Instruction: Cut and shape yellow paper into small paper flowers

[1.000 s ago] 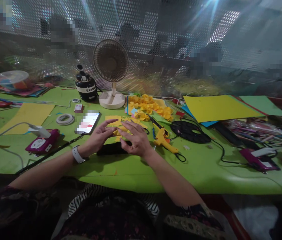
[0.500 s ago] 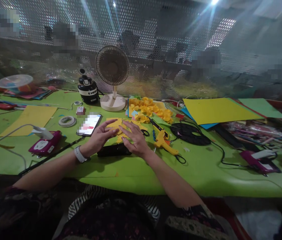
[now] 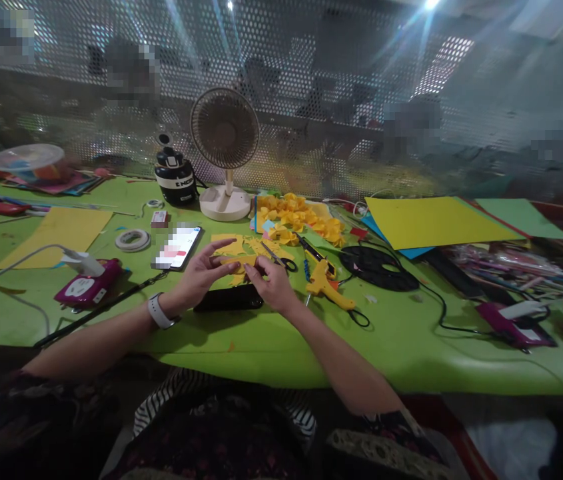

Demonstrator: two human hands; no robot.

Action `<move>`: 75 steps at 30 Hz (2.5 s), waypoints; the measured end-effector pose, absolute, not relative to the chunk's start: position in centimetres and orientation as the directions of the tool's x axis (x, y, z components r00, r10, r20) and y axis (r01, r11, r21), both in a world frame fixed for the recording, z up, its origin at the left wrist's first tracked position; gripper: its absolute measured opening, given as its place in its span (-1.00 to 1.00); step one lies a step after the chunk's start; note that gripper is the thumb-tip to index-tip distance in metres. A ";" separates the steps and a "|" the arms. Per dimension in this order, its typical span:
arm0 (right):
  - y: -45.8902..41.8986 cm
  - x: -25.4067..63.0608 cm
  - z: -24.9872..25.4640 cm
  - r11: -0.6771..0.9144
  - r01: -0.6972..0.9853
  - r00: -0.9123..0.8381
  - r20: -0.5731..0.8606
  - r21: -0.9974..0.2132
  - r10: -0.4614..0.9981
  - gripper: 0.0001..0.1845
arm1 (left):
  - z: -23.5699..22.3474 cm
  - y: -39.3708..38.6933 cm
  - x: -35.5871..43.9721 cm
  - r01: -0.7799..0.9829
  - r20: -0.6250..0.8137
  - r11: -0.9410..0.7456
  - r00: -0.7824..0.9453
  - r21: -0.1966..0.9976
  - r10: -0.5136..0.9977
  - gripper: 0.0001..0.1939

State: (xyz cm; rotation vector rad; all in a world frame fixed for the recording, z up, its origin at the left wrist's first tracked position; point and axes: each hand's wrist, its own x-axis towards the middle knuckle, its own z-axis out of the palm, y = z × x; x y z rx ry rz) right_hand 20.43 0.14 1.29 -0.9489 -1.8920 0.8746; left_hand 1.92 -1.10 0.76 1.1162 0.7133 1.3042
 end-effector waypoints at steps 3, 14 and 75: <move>0.0 20.6 1.4 0.522 0.338 -0.384 0.391 -0.783 0.836 -0.67 | 0.9 -1.1 1.9 -0.382 0.161 -0.086 0.168 0.920 0.973 -0.32; -0.7 20.1 1.9 0.594 0.440 -0.410 0.438 -0.673 0.800 -0.66 | 1.0 -1.0 1.8 -0.334 0.173 -0.115 0.148 0.935 0.974 -0.46; -0.5 20.5 2.9 0.278 0.136 -0.343 0.218 -0.951 0.914 -0.76 | -0.3 0.2 0.8 0.272 0.779 -0.776 0.123 0.569 0.615 -0.87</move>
